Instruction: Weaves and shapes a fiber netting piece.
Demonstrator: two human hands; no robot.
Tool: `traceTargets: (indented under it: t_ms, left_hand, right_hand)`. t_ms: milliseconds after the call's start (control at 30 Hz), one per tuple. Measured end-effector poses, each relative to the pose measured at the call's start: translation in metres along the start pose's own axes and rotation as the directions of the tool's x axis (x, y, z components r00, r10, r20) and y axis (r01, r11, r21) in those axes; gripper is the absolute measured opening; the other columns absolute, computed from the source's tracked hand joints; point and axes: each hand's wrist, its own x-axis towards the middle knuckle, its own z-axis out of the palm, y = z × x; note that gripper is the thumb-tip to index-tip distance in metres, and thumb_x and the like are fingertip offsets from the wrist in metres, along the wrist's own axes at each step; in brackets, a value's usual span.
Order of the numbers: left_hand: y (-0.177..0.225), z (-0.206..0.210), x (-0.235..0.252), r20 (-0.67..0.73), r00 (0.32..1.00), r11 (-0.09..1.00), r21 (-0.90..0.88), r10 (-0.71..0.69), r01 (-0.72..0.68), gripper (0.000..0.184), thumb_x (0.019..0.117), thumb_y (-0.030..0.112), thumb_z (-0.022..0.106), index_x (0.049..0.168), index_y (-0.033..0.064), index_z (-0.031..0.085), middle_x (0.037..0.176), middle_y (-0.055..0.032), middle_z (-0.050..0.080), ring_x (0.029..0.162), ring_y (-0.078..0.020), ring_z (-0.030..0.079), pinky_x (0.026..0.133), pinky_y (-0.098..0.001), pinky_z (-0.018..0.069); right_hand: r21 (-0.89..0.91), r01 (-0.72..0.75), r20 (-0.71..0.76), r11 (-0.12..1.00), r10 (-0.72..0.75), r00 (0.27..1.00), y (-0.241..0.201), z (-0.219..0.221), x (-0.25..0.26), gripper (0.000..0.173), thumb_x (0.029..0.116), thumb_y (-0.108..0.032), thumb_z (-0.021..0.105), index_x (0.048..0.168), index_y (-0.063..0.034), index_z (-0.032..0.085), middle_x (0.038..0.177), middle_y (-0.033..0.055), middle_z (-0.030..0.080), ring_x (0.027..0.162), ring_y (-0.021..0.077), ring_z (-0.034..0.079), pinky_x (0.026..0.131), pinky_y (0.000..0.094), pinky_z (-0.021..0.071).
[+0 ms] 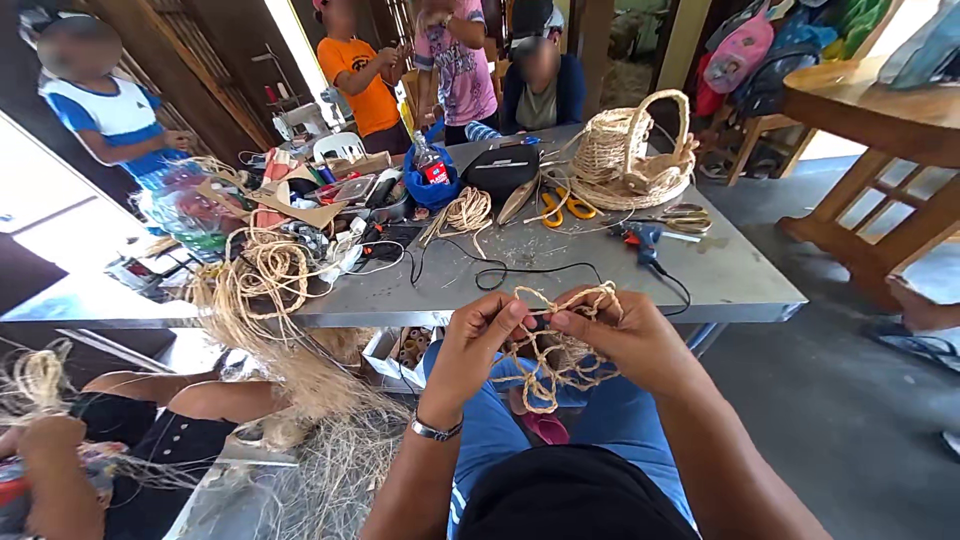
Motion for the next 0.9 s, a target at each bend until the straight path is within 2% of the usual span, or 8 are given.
traceTargets:
  t_ms: [100, 233, 300, 433, 533, 733, 900]
  left_hand:
    - [-0.004, 0.002, 0.000, 0.006, 1.000, 1.000, 0.006, -0.015, 0.015, 0.022, 0.1069, 0.016, 0.052, 0.098, 0.0058, 0.070, 0.089, 0.0027, 0.069, 0.081, -0.0043, 0.064, 0.078, -0.0230, 0.0549]
    - [-0.012, 0.003, -0.001, -0.013, 0.999, 0.999, 0.021, -0.039, 0.039, 0.017, 0.1001, 0.016, 0.065, 0.108, 0.0009, 0.068, 0.095, -0.0016, 0.070, 0.087, -0.0082, 0.067, 0.083, -0.0271, 0.0567]
    - [-0.015, 0.005, -0.002, -0.034, 0.998, 0.999, 0.016, -0.047, 0.048, 0.017, 0.0987, 0.015, 0.067, 0.108, 0.0006, 0.067, 0.094, -0.0021, 0.070, 0.086, -0.0089, 0.067, 0.082, -0.0274, 0.0569]
    - [-0.015, 0.008, -0.002, -0.063, 0.998, 0.996, 0.086, -0.018, 0.023, 0.014, 0.1005, 0.015, 0.064, 0.103, 0.0020, 0.068, 0.091, -0.0005, 0.068, 0.084, -0.0073, 0.065, 0.079, -0.0254, 0.0557]
    - [-0.011, 0.016, -0.003, -0.066, 0.998, 0.996, 0.088, 0.005, 0.001, 0.013, 0.1007, 0.013, 0.063, 0.103, 0.0012, 0.067, 0.091, -0.0011, 0.068, 0.083, -0.0069, 0.065, 0.077, -0.0244, 0.0559]
    - [-0.009, 0.019, -0.005, -0.070, 0.998, 1.000, 0.009, 0.002, -0.001, 0.009, 0.0995, 0.011, 0.065, 0.100, 0.0013, 0.065, 0.093, -0.0036, 0.070, 0.087, -0.0098, 0.068, 0.081, -0.0267, 0.0574]
    - [-0.009, 0.018, -0.010, -0.076, 0.996, 0.995, 0.090, 0.044, -0.038, 0.012, 0.1007, 0.013, 0.064, 0.101, 0.0013, 0.067, 0.094, -0.0023, 0.070, 0.086, -0.0086, 0.067, 0.080, -0.0262, 0.0569]
  right_hand:
    - [-0.033, -0.017, -0.028, 0.999, 0.016, 0.999, 0.000, -0.001, 0.001, 0.013, 0.0982, -0.018, 0.068, 0.106, -0.0071, 0.072, 0.094, -0.0033, 0.074, 0.086, 0.0028, 0.069, 0.080, 0.0199, 0.0587]
    - [-0.057, -0.056, -0.065, 0.997, 0.052, 0.997, 0.001, -0.001, 0.001, 0.014, 0.0981, -0.018, 0.068, 0.105, -0.0072, 0.072, 0.094, -0.0023, 0.074, 0.086, 0.0034, 0.070, 0.080, 0.0199, 0.0587]
    - [-0.054, -0.058, -0.062, 0.997, 0.054, 0.997, 0.003, 0.000, 0.000, 0.015, 0.0973, -0.019, 0.069, 0.105, -0.0069, 0.072, 0.094, -0.0019, 0.074, 0.087, 0.0040, 0.070, 0.081, 0.0206, 0.0590]
    - [-0.045, -0.120, -0.028, 0.992, 0.119, 0.992, -0.001, 0.002, -0.001, 0.028, 0.0855, -0.024, 0.082, 0.106, -0.0073, 0.071, 0.094, -0.0040, 0.073, 0.084, 0.0031, 0.069, 0.078, 0.0205, 0.0590]
    - [-0.077, -0.163, -0.033, 0.984, 0.161, 0.986, -0.002, 0.005, 0.000, 0.032, 0.0799, -0.026, 0.086, 0.102, -0.0089, 0.070, 0.089, -0.0056, 0.071, 0.079, 0.0023, 0.067, 0.073, 0.0198, 0.0584]
    - [-0.160, -0.124, -0.036, 0.979, 0.120, 0.992, 0.001, 0.005, -0.002, 0.023, 0.0831, -0.030, 0.083, 0.096, -0.0123, 0.074, 0.085, -0.0089, 0.072, 0.076, -0.0023, 0.066, 0.071, 0.0172, 0.0564]
    - [-0.163, -0.061, 0.003, 0.985, 0.062, 0.998, 0.006, 0.008, -0.003, 0.016, 0.0877, -0.025, 0.077, 0.095, -0.0112, 0.073, 0.085, -0.0085, 0.070, 0.077, -0.0034, 0.063, 0.070, 0.0154, 0.0541]
